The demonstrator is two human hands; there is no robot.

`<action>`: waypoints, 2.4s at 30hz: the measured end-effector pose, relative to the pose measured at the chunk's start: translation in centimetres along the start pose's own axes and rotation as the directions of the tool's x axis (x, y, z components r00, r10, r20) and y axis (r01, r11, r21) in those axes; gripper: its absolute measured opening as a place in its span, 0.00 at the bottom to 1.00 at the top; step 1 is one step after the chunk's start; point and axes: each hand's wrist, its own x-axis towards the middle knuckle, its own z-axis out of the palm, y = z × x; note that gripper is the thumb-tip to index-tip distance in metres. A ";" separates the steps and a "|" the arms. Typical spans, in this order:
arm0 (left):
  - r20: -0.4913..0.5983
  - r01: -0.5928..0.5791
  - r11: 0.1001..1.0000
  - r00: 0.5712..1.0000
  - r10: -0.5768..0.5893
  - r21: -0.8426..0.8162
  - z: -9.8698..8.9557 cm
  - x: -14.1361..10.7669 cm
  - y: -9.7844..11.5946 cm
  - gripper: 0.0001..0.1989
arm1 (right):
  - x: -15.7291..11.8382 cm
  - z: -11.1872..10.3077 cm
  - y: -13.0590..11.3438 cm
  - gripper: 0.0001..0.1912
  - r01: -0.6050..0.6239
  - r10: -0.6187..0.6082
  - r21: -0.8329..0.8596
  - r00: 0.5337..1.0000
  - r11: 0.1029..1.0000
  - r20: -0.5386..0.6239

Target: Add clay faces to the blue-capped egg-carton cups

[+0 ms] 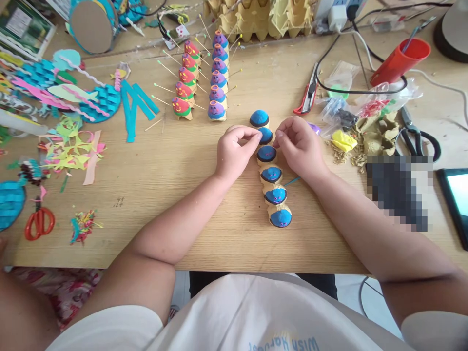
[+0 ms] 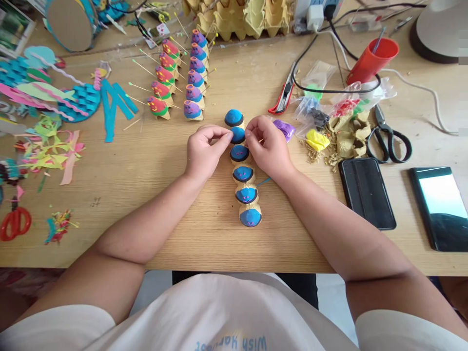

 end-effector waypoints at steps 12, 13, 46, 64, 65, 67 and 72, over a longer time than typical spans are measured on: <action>0.007 -0.009 1.000 1.000 0.009 0.027 0.0 -0.1 -0.9 0.02 | 0.1 0.1 0.4 0.14 -0.027 0.027 0.042 1.000 0.999 0.003; 0.007 -0.003 1.000 1.000 0.003 0.016 0.1 -0.1 -1.0 0.03 | 0.1 0.2 0.4 0.14 -0.029 0.029 0.045 1.000 0.999 0.003; 0.015 0.079 0.993 0.997 -0.078 -0.092 0.8 0.1 -1.2 0.12 | 0.0 0.1 0.4 0.20 -0.064 0.064 0.037 0.998 0.997 0.017; 0.034 0.040 0.996 0.999 -0.037 -0.081 0.6 -0.7 -0.2 0.13 | 0.3 -0.1 0.7 0.19 -0.049 0.051 0.040 0.998 0.998 -0.026; 0.036 0.039 0.996 0.999 -0.037 -0.076 0.6 -0.7 -0.2 0.13 | 0.3 -0.1 0.7 0.19 -0.050 0.051 0.043 0.998 0.998 -0.023; 0.034 0.046 0.997 0.998 -0.044 -0.068 0.6 -0.7 -0.1 0.14 | 0.4 -0.1 0.7 0.18 -0.046 0.047 0.048 0.999 0.998 -0.019; 0.014 0.056 0.995 0.998 -0.055 -0.087 0.6 -0.6 0.0 0.15 | 0.4 -0.1 0.3 0.14 -0.040 0.041 0.033 0.999 0.999 -0.036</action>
